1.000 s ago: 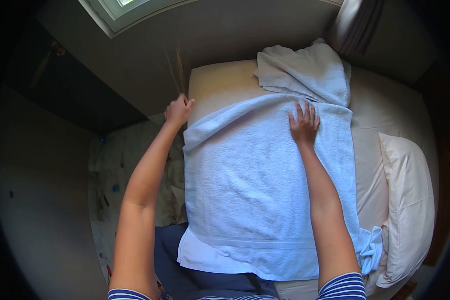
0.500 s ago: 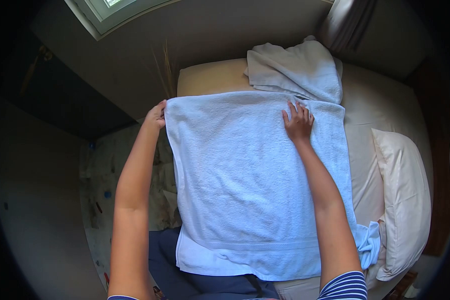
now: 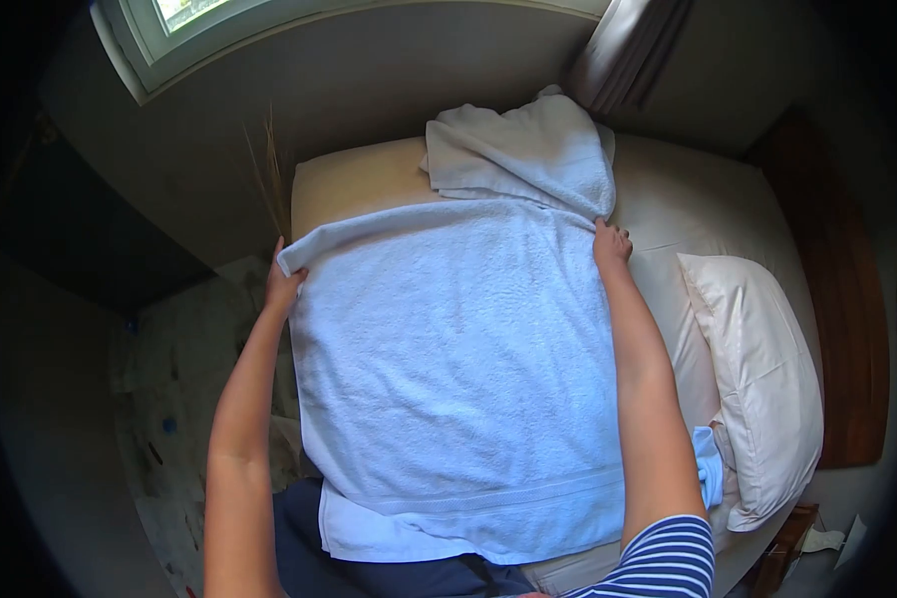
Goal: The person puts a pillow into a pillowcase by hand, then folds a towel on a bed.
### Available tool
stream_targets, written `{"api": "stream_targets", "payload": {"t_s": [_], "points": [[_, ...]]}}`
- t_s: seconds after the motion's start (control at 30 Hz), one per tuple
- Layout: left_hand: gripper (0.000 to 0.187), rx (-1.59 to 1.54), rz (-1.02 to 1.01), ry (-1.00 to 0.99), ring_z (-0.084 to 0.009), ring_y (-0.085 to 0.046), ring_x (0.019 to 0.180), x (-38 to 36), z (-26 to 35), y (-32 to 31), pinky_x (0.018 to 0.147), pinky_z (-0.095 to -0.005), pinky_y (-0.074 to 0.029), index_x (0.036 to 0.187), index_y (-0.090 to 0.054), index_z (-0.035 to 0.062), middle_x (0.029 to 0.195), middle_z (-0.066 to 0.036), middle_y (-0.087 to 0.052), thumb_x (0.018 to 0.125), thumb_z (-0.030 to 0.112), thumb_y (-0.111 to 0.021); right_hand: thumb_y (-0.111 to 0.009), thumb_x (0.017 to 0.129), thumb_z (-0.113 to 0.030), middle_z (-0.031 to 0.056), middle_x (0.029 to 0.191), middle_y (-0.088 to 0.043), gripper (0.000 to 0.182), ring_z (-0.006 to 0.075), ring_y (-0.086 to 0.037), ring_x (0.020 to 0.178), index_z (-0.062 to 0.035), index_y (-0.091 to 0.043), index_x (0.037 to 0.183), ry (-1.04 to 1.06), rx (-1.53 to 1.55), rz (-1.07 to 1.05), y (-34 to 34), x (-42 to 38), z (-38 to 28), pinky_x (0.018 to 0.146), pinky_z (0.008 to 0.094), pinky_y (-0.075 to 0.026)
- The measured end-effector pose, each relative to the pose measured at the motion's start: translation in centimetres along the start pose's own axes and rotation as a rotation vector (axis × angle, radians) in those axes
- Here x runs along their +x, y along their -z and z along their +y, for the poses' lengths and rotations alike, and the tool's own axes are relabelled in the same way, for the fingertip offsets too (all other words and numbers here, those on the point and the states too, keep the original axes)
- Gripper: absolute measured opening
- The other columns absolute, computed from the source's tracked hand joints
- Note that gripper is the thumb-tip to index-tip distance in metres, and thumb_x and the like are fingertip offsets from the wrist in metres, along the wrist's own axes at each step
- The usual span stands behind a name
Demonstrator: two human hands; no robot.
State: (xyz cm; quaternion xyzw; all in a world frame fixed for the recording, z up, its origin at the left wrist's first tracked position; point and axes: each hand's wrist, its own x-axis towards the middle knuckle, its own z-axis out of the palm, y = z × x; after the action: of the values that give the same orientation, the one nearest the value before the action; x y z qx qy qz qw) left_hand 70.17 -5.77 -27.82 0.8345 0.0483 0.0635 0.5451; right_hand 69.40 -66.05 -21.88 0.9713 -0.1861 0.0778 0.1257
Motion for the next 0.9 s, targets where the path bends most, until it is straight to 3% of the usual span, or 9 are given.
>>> {"api": "stream_targets", "payload": {"t_s": [0.07,0.2,0.33,0.43,0.47,0.5,0.53,0.73,0.9], "points": [[0.076,0.057,0.025,0.014,-0.0211,-0.053,0.110,0.2,0.2,0.5,0.095,-0.0299,-0.040,0.145,-0.026,0.0140,0.122,-0.012,-0.056,0.079,0.004,-0.065,-0.042,0.090,-0.015,0.0187,0.098,-0.064,0.019,0.0344,-0.063,0.094,-0.0113,-0.051,0.107,-0.049,0.067,-0.049,3.3,1.8,0.9,0.072,0.0447,-0.053],[0.033,-0.137,0.023,0.090,-0.0171,-0.059,0.092,2.1,-0.5,1.7,0.082,-0.0288,-0.045,0.120,-0.058,0.0045,0.102,-0.010,-0.065,0.089,0.016,-0.054,-0.042,0.090,-0.014,0.0212,0.099,-0.064,0.022,0.0353,-0.064,0.092,-0.0073,-0.047,0.111,-0.221,0.132,0.058,6.6,4.1,3.8,0.077,0.0469,-0.051],[0.023,-0.030,0.211,0.055,-0.0143,-0.056,0.080,1.9,1.7,1.1,0.073,-0.0296,-0.045,0.101,-0.061,0.0008,0.089,-0.007,-0.064,0.088,0.018,-0.055,-0.049,0.087,-0.012,0.0244,0.100,-0.063,0.027,0.0392,-0.063,0.093,-0.0044,-0.043,0.112,-0.329,0.411,-0.020,5.0,3.2,2.1,0.078,0.0478,-0.050],[0.024,-0.081,0.132,0.155,-0.0174,-0.053,0.070,1.5,3.3,1.7,0.068,-0.0308,-0.044,0.093,-0.060,0.0027,0.078,-0.004,-0.058,0.084,0.025,-0.062,-0.059,0.087,-0.027,0.0231,0.122,-0.054,0.053,0.0400,-0.053,0.111,-0.0055,-0.036,0.131,0.136,0.665,0.213,1.9,-3.3,-2.5,0.090,0.0438,-0.045],[0.024,0.121,0.184,0.028,-0.0194,-0.053,0.069,2.3,2.6,2.3,0.067,-0.0317,-0.044,0.091,-0.059,0.0029,0.076,-0.006,-0.058,0.084,0.026,-0.061,-0.059,0.086,-0.035,0.0152,0.136,-0.044,0.062,0.0345,-0.041,0.125,-0.0137,-0.033,0.138,0.341,0.732,0.267,-0.2,-6.4,-4.1,0.100,0.0447,-0.038],[0.025,0.327,0.225,-0.096,-0.0214,-0.054,0.067,3.1,1.4,2.6,0.066,-0.0325,-0.044,0.089,-0.058,0.0032,0.075,-0.007,-0.058,0.085,0.027,-0.061,-0.057,0.087,-0.038,0.0067,0.141,-0.040,0.058,0.0287,-0.034,0.132,-0.0210,-0.035,0.138,0.322,0.345,0.120,1.8,-12.1,-6.8,0.105,0.0477,-0.030],[0.025,0.535,0.251,-0.222,-0.0233,-0.055,0.066,2.9,0.6,3.1,0.064,-0.0334,-0.044,0.087,-0.058,0.0035,0.073,-0.009,-0.058,0.085,0.028,-0.061,-0.055,0.088,-0.038,0.0026,0.143,-0.037,0.052,0.0240,-0.028,0.136,-0.0239,-0.040,0.136,0.302,0.307,0.259,0.6,-14.1,-7.8,0.107,0.0490,-0.025],[0.030,0.323,0.199,-0.349,-0.0251,-0.053,0.057,-4.8,14.0,1.3,0.055,-0.0373,-0.042,0.076,-0.049,0.0025,0.062,-0.013,-0.051,0.086,0.029,-0.059,-0.054,0.088,-0.031,0.0042,0.139,-0.043,0.042,0.0232,-0.036,0.131,-0.0201,-0.050,0.127,0.274,0.521,0.315,1.8,-12.8,-7.3,0.105,0.0431,-0.028],[0.020,0.360,0.011,-0.732,-0.0263,-0.055,0.054,-15.6,19.3,-2.2,0.056,-0.0350,-0.043,0.072,-0.052,0.0051,0.060,-0.009,-0.053,0.075,0.016,-0.069,-0.054,0.088,-0.035,0.0047,0.137,-0.045,0.041,0.0234,-0.037,0.131,-0.0182,-0.052,0.125,0.262,0.576,0.311,0.4,-12.7,-7.2,0.105,0.0423,-0.028]]}}
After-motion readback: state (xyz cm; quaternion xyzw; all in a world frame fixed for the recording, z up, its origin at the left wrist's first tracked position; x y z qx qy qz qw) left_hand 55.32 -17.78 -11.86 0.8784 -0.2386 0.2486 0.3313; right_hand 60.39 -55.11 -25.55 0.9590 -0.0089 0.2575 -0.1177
